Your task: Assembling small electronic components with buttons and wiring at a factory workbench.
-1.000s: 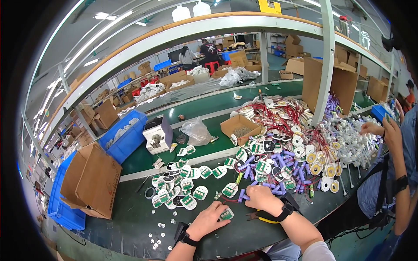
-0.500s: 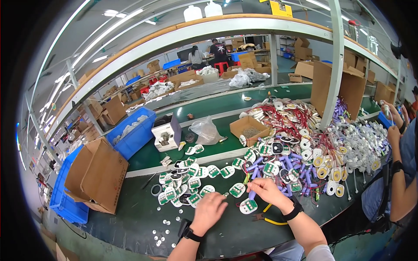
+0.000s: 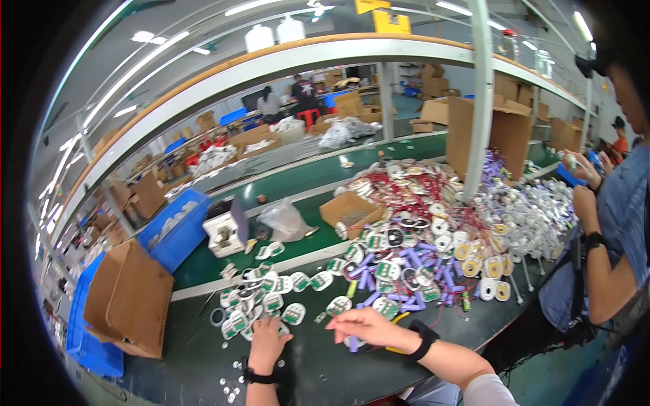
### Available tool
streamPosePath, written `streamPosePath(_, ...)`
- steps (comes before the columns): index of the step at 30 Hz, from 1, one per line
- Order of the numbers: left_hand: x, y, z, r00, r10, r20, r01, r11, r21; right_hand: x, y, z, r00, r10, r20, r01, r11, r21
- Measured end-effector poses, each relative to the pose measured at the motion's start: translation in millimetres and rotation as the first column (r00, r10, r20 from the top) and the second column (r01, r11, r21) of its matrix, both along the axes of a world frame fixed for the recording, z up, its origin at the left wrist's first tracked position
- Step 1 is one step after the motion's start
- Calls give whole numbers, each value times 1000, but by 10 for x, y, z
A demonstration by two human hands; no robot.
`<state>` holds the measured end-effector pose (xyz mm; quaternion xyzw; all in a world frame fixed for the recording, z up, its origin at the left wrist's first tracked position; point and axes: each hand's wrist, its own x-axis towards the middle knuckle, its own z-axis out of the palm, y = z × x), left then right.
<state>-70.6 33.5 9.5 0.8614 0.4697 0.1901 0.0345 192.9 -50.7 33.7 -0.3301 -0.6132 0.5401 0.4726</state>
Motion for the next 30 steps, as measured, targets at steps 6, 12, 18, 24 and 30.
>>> streamPosePath(6, 112, -22, 9, 996, 51, 76, -49, 998, -40, -173, -27, -73, 982, 51, -183, -87, 977, -193)
streamPosePath(12, 363, -52, 74, 924, -112, 365, 101, 994, 50, -211, -66, -54, 999, 41, -35, -47, 979, -197)
streamPosePath(18, 567, -315, 233, 661, 239, 711, 423, 665, -616, -246, -20, -251, 994, -81, -67, 76, 994, -74)
streamPosePath(24, 746, -530, 238, 537, 243, 808, 574, 596, -561, -226, -69, -119, 970, -204, 135, 188, 975, 117)
streamPosePath(30, 781, -625, 268, 533, 163, 830, 585, 638, -501, -220, 8, -231, 789, -582, 198, 383, 717, 582)
